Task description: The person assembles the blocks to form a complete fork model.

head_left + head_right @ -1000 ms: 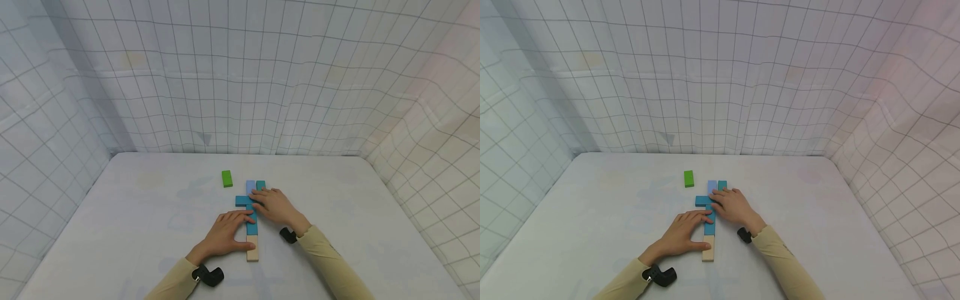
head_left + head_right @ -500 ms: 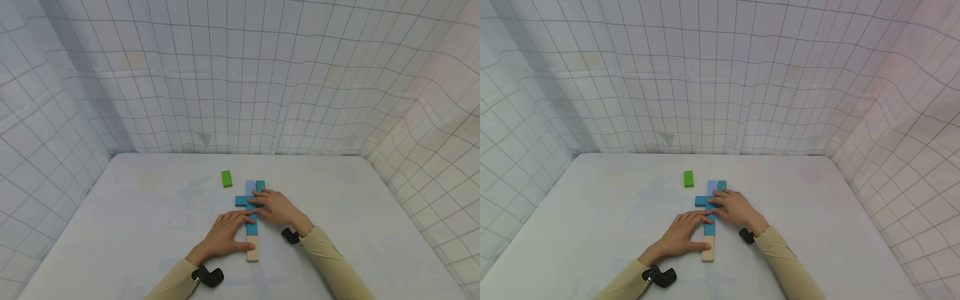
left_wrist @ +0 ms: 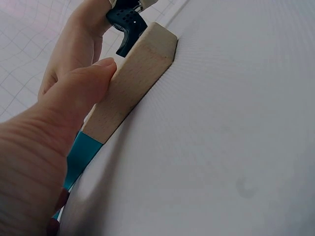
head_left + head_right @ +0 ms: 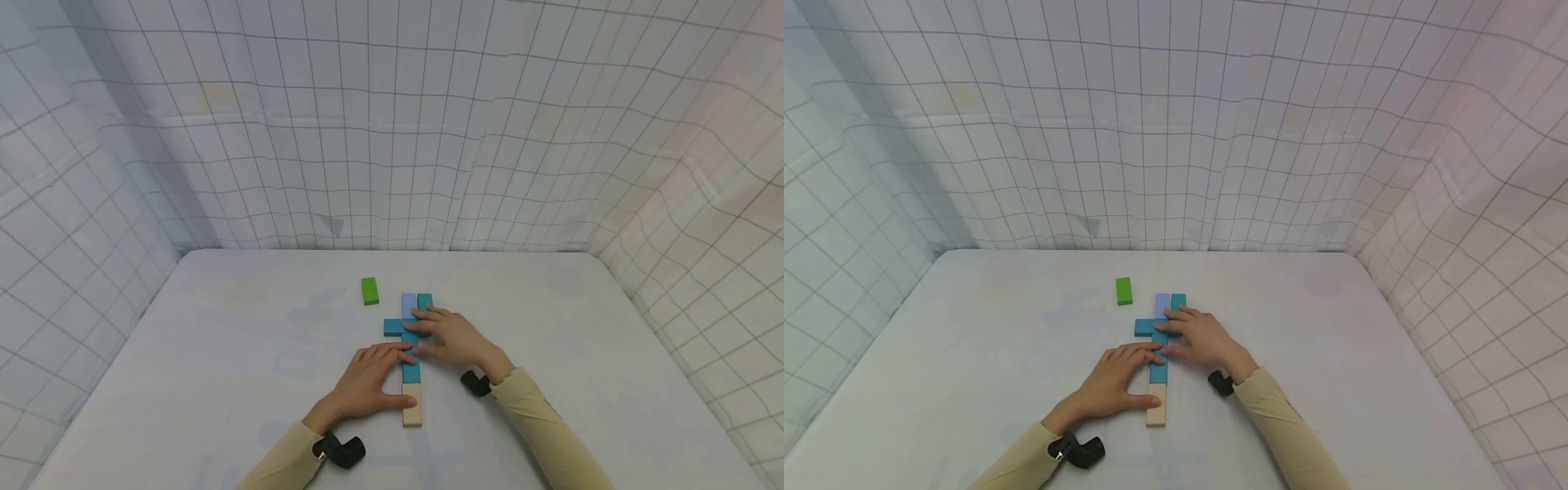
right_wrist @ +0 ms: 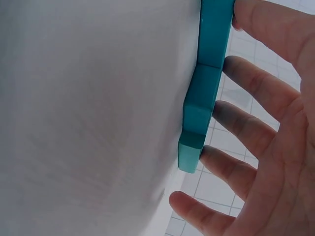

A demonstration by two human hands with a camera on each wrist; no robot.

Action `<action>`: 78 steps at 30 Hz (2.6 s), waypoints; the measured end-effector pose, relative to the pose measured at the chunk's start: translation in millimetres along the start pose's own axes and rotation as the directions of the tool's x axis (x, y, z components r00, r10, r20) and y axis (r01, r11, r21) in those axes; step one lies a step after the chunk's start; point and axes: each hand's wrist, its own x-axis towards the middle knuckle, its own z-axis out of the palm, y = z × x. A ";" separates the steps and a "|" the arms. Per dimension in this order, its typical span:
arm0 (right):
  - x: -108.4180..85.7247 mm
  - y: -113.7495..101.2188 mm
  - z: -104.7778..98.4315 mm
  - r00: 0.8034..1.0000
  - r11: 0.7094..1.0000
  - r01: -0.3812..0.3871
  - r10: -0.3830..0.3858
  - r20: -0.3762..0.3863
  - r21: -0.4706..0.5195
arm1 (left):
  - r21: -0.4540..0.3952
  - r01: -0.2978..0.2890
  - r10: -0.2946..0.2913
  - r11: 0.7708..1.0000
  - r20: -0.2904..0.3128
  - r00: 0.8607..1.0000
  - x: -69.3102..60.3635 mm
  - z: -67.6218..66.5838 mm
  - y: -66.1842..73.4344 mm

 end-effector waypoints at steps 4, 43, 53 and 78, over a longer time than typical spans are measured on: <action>-0.1 0.6 -0.5 1.000 1.000 -0.011 0.012 -0.003 0.007 | 0.006 0.006 -0.006 1.000 0.006 1.000 1.5 -0.1 0.0; -2.9 -3.2 -1.1 0.999 0.999 -0.034 0.034 0.030 -0.022 | 0.021 -0.004 0.004 1.000 -0.012 1.000 -0.2 1.1 -0.1; -1.4 -3.6 -0.6 0.998 0.999 -0.052 0.052 0.038 -0.015 | -0.003 -0.002 0.002 1.000 -0.016 1.000 0.0 -0.4 0.4; -0.9 -2.7 0.2 0.996 0.994 -0.085 0.083 0.028 0.074 | 0.000 0.123 -0.115 0.992 -0.357 0.927 45.2 -44.1 -35.4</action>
